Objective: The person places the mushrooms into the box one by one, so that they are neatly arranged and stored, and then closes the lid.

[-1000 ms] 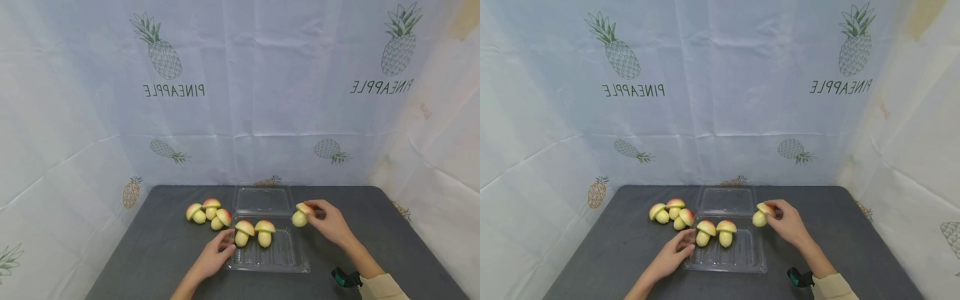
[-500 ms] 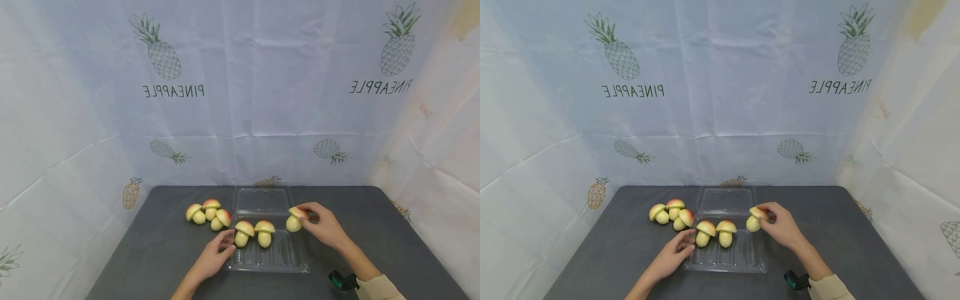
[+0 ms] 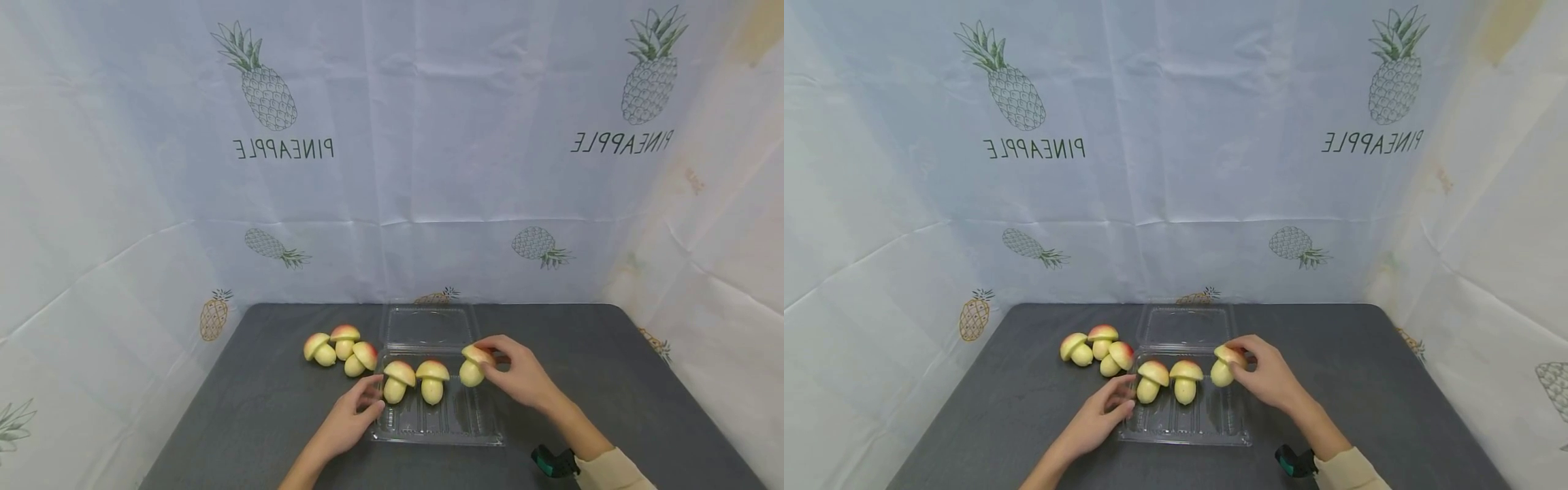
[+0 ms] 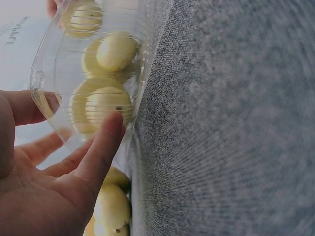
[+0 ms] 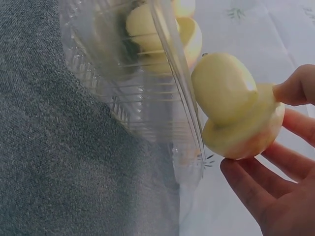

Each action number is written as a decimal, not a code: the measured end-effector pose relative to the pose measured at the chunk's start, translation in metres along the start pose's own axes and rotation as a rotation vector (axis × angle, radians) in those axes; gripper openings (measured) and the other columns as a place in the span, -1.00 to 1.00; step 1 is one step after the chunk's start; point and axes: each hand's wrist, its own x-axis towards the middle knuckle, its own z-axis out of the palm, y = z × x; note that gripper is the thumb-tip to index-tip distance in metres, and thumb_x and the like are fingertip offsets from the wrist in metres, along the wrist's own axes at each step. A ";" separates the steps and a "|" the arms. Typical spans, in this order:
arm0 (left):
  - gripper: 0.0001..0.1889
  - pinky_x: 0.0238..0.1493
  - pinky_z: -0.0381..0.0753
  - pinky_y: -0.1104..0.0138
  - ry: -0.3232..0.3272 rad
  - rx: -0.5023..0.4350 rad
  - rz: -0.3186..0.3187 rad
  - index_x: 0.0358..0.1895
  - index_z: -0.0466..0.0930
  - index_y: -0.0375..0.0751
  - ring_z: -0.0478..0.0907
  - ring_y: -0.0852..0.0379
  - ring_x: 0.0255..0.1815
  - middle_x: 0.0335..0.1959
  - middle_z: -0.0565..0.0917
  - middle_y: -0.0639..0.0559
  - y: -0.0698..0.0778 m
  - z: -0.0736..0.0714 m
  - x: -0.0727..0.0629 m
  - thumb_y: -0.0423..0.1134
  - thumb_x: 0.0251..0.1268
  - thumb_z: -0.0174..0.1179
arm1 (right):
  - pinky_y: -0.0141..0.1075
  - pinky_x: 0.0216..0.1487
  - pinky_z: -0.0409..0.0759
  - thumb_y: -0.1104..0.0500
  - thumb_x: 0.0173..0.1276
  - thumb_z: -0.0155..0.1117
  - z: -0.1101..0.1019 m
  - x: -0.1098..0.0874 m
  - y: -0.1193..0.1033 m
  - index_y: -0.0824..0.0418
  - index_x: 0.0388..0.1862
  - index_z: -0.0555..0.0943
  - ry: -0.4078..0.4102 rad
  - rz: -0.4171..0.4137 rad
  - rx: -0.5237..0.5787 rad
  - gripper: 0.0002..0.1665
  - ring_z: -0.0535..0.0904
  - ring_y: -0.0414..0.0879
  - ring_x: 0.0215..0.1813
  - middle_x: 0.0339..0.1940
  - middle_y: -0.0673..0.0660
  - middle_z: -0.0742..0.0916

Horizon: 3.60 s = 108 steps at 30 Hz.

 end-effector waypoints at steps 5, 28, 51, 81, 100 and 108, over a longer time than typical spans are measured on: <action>-0.50 -0.01 0.61 0.12 0.004 -0.003 -0.005 0.46 0.35 -0.21 0.63 -0.09 0.11 0.12 0.62 -0.13 0.000 0.001 0.000 -0.21 0.55 0.14 | -0.19 -0.01 0.68 0.21 0.42 0.38 0.004 0.001 -0.001 0.08 0.13 0.67 -0.017 -0.014 0.010 -0.68 0.64 -0.05 0.03 0.03 -0.02 0.68; -0.49 0.00 0.61 0.07 -0.003 -0.006 -0.014 0.47 0.34 -0.22 0.63 -0.11 0.12 0.13 0.62 -0.15 0.000 0.001 0.001 -0.20 0.56 0.13 | -0.09 -0.03 0.65 0.19 0.42 0.37 0.020 0.001 -0.003 0.12 0.13 0.66 -0.097 -0.037 -0.057 -0.68 0.61 -0.20 -0.06 0.02 -0.05 0.67; -0.50 0.00 0.61 0.12 -0.006 0.006 -0.003 0.46 0.35 -0.22 0.63 -0.09 0.11 0.12 0.62 -0.13 0.000 0.002 0.000 -0.19 0.55 0.14 | -0.12 -0.08 0.59 0.18 0.36 0.42 0.031 0.002 0.002 0.03 0.03 0.69 -0.156 -0.014 -0.234 -0.73 0.59 -0.07 0.02 0.03 -0.07 0.69; -0.49 0.01 0.61 0.07 -0.001 0.002 0.000 0.48 0.33 -0.20 0.62 -0.12 0.13 0.15 0.62 -0.15 -0.002 0.001 0.000 -0.20 0.57 0.12 | -0.01 -0.08 0.65 0.29 0.34 0.44 0.019 -0.005 -0.008 0.08 0.01 0.73 -0.026 -0.015 -0.208 -0.71 0.67 0.04 0.03 -0.02 -0.06 0.72; -0.50 0.00 0.62 0.13 0.005 0.012 0.014 0.46 0.35 -0.20 0.64 -0.10 0.11 0.13 0.63 -0.13 -0.002 0.000 0.001 -0.16 0.56 0.14 | 0.04 0.00 0.66 0.22 0.35 0.45 0.006 -0.026 -0.003 0.18 0.09 0.69 0.016 0.007 -0.188 -0.66 0.67 0.09 0.04 0.02 0.03 0.71; -0.49 0.03 0.61 0.08 -0.005 0.012 0.001 0.47 0.34 -0.20 0.63 -0.10 0.11 0.13 0.63 -0.13 -0.002 -0.001 0.002 -0.16 0.57 0.13 | 0.02 0.01 0.65 0.17 0.34 0.46 0.006 -0.034 0.002 0.14 0.12 0.69 -0.003 0.075 -0.206 -0.63 0.66 0.02 0.02 0.02 -0.03 0.70</action>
